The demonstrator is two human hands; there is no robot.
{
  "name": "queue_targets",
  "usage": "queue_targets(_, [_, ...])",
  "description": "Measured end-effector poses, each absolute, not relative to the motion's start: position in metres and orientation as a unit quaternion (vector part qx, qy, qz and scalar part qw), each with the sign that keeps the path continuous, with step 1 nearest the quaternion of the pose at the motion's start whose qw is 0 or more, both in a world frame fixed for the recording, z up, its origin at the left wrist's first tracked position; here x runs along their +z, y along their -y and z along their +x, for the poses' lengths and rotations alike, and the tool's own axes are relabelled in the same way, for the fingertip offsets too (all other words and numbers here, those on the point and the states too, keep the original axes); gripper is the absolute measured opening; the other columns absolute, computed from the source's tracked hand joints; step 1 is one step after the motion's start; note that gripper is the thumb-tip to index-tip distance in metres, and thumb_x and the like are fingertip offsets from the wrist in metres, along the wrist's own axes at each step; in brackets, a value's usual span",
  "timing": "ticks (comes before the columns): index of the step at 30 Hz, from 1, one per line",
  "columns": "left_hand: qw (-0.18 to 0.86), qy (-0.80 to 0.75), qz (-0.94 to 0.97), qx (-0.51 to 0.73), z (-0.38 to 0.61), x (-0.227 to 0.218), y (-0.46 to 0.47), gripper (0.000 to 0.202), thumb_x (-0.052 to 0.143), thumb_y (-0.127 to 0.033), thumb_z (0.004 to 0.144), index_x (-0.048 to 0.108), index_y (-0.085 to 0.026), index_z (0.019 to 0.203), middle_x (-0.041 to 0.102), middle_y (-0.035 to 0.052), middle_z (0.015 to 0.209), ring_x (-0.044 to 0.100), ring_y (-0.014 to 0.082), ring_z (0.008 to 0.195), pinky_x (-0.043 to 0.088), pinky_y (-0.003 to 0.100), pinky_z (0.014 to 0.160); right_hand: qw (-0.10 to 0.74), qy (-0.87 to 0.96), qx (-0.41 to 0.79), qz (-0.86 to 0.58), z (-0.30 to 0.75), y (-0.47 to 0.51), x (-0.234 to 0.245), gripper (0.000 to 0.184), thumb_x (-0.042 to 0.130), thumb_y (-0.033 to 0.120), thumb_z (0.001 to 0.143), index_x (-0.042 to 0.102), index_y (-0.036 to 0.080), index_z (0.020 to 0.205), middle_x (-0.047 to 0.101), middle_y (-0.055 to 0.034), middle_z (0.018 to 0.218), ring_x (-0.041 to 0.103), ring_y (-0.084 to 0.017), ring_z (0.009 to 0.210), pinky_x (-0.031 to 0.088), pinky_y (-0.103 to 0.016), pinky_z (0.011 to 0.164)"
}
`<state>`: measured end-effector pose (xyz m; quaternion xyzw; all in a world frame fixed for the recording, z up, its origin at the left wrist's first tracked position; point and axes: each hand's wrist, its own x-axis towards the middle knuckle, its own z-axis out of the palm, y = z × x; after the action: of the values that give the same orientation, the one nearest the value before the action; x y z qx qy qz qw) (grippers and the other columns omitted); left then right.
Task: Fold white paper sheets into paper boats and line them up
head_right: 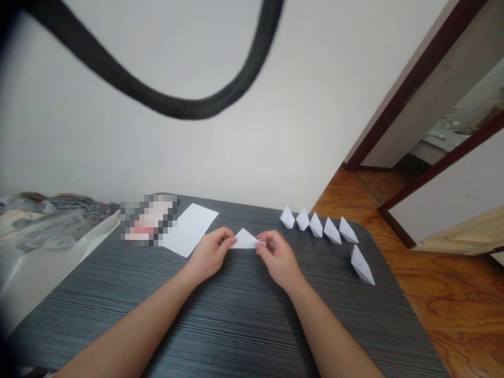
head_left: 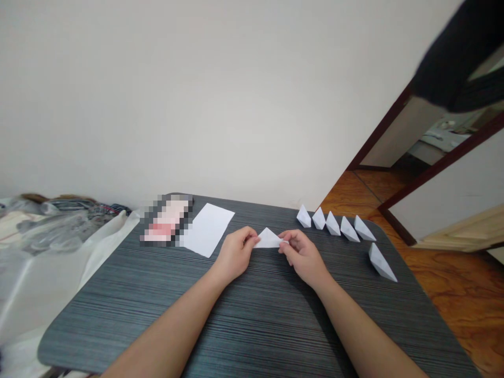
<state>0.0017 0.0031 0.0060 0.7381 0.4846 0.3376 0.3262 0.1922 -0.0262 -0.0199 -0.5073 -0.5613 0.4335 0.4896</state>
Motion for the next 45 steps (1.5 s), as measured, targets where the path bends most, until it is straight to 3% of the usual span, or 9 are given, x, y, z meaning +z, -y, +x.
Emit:
queue_targets(5, [0.318, -0.482, 0.746, 0.333, 0.003, 0.007, -0.003, 0.018, 0.044, -0.026, 0.085, 0.056, -0.018, 0.074, 0.055, -0.0013, 0.066, 0.048, 0.0132, 0.062, 0.034, 0.023, 0.06, 0.473, 0.549, 0.441, -0.53, 0.193, 0.024, -0.023, 0.022, 0.059, 0.036, 0.079, 0.044, 0.02, 0.079, 0.06, -0.0034, 0.086, 0.054, -0.011, 0.058, 0.039, -0.022, 0.047])
queue_targets(11, [0.318, -0.477, 0.748, 0.336, 0.002, 0.006, -0.003, 0.018, 0.044, -0.027, 0.085, 0.055, -0.018, 0.074, 0.055, -0.0014, 0.067, 0.048, 0.0129, 0.063, 0.034, 0.023, 0.06, 0.449, 0.556, 0.433, -0.55, 0.196, 0.024, -0.022, 0.022, 0.058, 0.038, 0.08, 0.046, 0.02, 0.08, 0.054, 0.0039, 0.059, 0.049, -0.011, 0.049, 0.035, -0.022, 0.046])
queue_targets(22, [0.323, -0.475, 0.746, 0.338, 0.002, 0.007, -0.003, 0.018, 0.044, -0.026, 0.085, 0.056, -0.018, 0.074, 0.055, -0.0007, 0.067, 0.048, 0.0137, 0.064, 0.035, 0.023, 0.061, 0.461, 0.555, 0.444, -0.531, 0.195, 0.024, -0.019, 0.02, 0.057, 0.036, 0.081, 0.051, 0.019, 0.091, 0.053, 0.0032, 0.061, 0.051, -0.012, 0.053, 0.038, -0.023, 0.05])
queue_targets(27, [0.325, -0.475, 0.741, 0.344, 0.001, 0.005, -0.003, 0.018, 0.044, -0.027, 0.085, 0.056, -0.018, 0.074, 0.055, -0.0007, 0.067, 0.049, 0.0134, 0.064, 0.036, 0.023, 0.06, 0.43, 0.573, 0.427, -0.553, 0.198, 0.026, -0.017, 0.017, 0.054, 0.034, 0.083, 0.055, 0.018, 0.086, 0.055, 0.0027, 0.059, 0.049, -0.011, 0.052, 0.036, -0.023, 0.051])
queue_targets(35, [0.44, -0.398, 0.738, 0.321, 0.001, 0.013, 0.004, 0.015, 0.052, -0.029, 0.081, 0.06, -0.017, 0.084, 0.061, 0.0014, 0.077, 0.055, 0.0139, 0.072, 0.041, 0.023, 0.064, 0.416, 0.602, 0.421, -0.536, 0.197, 0.029, -0.016, 0.015, 0.057, 0.032, 0.082, 0.057, 0.018, 0.077, 0.053, 0.0024, 0.059, 0.049, -0.012, 0.054, 0.037, -0.024, 0.052])
queue_targets(39, [0.517, -0.376, 0.721, 0.265, 0.001, 0.015, 0.007, 0.021, 0.053, -0.031, 0.08, 0.064, -0.016, 0.09, 0.062, 0.0012, 0.068, 0.056, 0.0125, 0.061, 0.041, 0.021, 0.057, 0.402, 0.624, 0.423, -0.521, 0.194, 0.031, -0.015, 0.014, 0.057, 0.031, 0.082, 0.059, 0.018, 0.077, 0.055, 0.0016, 0.062, 0.049, -0.011, 0.054, 0.037, -0.023, 0.052])
queue_targets(45, [0.524, -0.406, 0.706, 0.249, 0.001, 0.011, 0.006, 0.025, 0.052, -0.035, 0.081, 0.066, -0.016, 0.087, 0.059, -0.0007, 0.055, 0.05, 0.0094, 0.048, 0.037, 0.019, 0.048, 0.398, 0.642, 0.405, -0.514, 0.192, 0.031, -0.015, 0.016, 0.058, 0.031, 0.082, 0.06, 0.017, 0.075, 0.055, 0.0012, 0.064, 0.05, -0.011, 0.055, 0.038, -0.023, 0.052])
